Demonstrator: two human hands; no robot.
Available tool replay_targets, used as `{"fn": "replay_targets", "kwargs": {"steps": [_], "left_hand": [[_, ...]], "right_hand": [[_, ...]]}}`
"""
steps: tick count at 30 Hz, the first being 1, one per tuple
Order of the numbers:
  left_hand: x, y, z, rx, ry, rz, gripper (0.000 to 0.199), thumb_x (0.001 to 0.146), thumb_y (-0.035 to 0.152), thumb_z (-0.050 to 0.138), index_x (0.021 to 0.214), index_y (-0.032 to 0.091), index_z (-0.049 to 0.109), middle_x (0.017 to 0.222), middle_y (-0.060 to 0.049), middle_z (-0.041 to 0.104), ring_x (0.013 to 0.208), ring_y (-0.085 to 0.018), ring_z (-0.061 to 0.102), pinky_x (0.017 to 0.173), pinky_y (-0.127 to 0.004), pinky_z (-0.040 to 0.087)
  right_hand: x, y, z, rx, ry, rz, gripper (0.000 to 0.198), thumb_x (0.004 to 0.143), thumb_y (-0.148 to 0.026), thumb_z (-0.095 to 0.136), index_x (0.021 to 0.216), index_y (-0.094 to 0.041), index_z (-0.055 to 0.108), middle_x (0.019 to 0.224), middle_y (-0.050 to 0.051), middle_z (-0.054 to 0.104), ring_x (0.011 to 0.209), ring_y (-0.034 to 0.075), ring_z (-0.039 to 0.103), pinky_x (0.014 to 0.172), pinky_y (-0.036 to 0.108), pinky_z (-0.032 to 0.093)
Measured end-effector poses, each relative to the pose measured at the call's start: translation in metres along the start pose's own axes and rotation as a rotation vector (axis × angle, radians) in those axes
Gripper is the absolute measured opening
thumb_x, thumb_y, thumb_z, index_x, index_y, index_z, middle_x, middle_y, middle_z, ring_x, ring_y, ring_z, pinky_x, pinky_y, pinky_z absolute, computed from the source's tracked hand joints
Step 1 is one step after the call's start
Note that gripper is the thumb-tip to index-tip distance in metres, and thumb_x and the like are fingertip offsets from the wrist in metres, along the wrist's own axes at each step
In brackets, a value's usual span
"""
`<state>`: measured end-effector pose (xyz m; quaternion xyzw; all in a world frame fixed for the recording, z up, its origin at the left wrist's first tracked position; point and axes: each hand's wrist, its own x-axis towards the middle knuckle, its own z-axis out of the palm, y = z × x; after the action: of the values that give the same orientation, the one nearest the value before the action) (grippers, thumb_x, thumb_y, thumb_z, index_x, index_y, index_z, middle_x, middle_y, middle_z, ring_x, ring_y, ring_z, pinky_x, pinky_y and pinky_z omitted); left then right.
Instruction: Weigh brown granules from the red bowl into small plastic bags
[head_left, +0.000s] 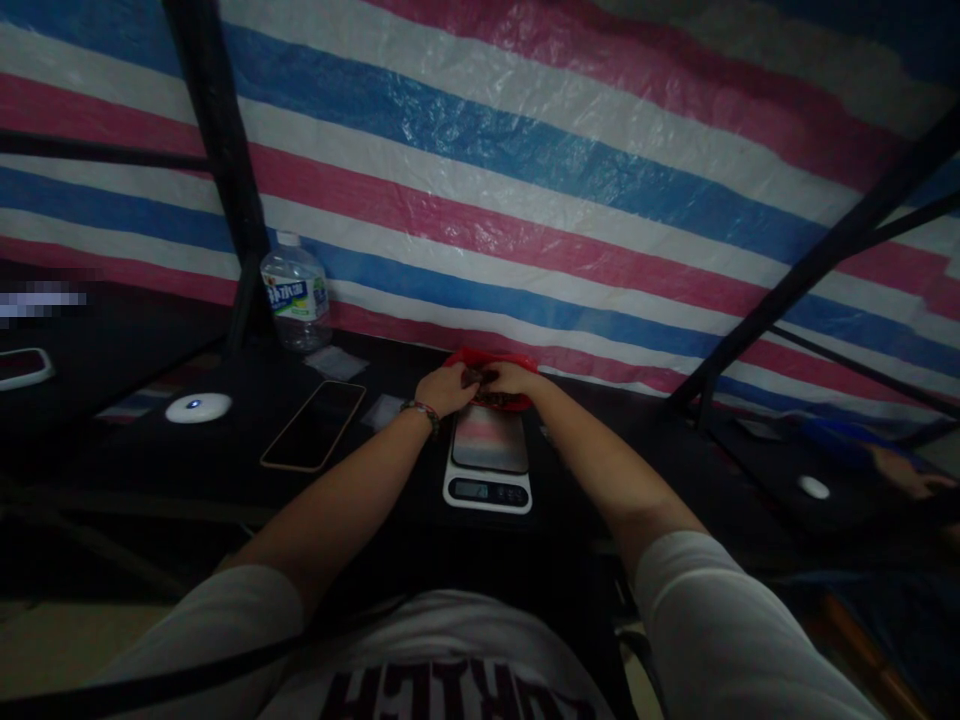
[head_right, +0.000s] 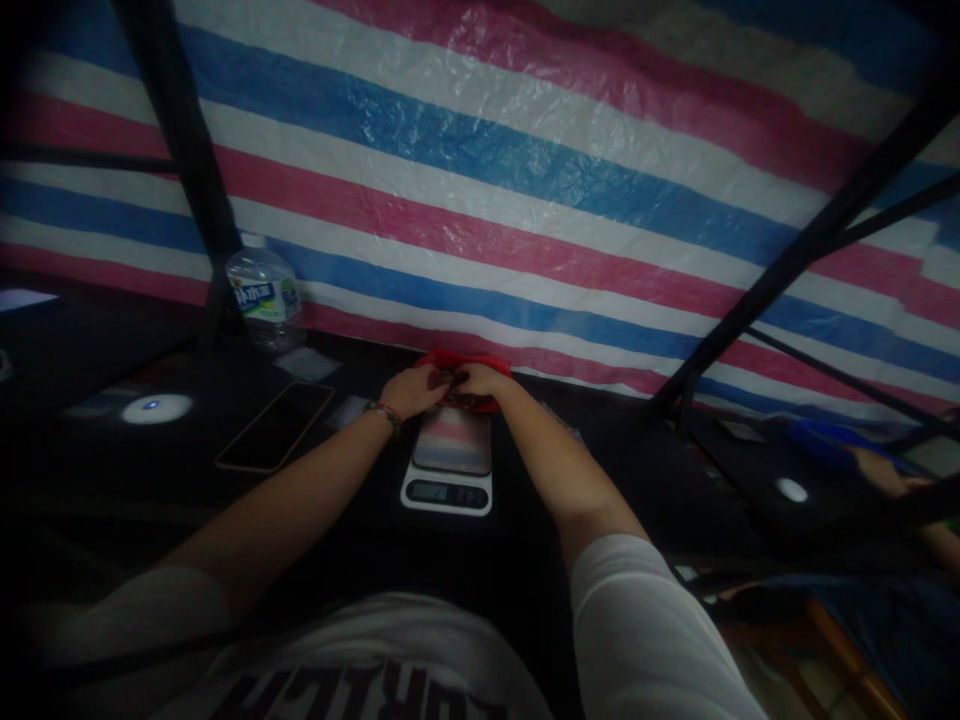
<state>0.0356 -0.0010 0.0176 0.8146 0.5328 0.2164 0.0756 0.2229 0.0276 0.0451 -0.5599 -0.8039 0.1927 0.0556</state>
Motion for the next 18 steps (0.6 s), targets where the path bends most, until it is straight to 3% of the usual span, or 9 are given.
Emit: {"fn": "replay_targets", "kwargs": {"steps": [6, 18], "left_hand": [[-0.001, -0.001, 0.001, -0.01, 0.035, 0.0, 0.049, 0.085, 0.059, 0.044, 0.11, 0.019, 0.059, 0.101, -0.011, 0.07, 0.092, -0.026, 0.067, 0.074, -0.03, 0.048], [0.0, 0.001, 0.003, -0.011, 0.05, 0.004, 0.046, 0.086, 0.056, 0.046, 0.111, 0.021, 0.06, 0.101, -0.009, 0.07, 0.092, -0.025, 0.066, 0.076, -0.031, 0.048]], "right_hand": [[0.009, -0.005, 0.012, -0.124, -0.024, -0.019, 0.035, 0.073, -0.017, 0.066, 0.107, -0.013, 0.07, 0.094, 0.009, 0.074, 0.077, 0.017, 0.066, 0.067, 0.019, 0.047], [0.018, 0.003, 0.009, -0.214, 0.005, -0.025, 0.028, 0.071, -0.015, 0.064, 0.096, -0.012, 0.075, 0.086, 0.01, 0.074, 0.071, 0.017, 0.064, 0.063, 0.021, 0.045]]}}
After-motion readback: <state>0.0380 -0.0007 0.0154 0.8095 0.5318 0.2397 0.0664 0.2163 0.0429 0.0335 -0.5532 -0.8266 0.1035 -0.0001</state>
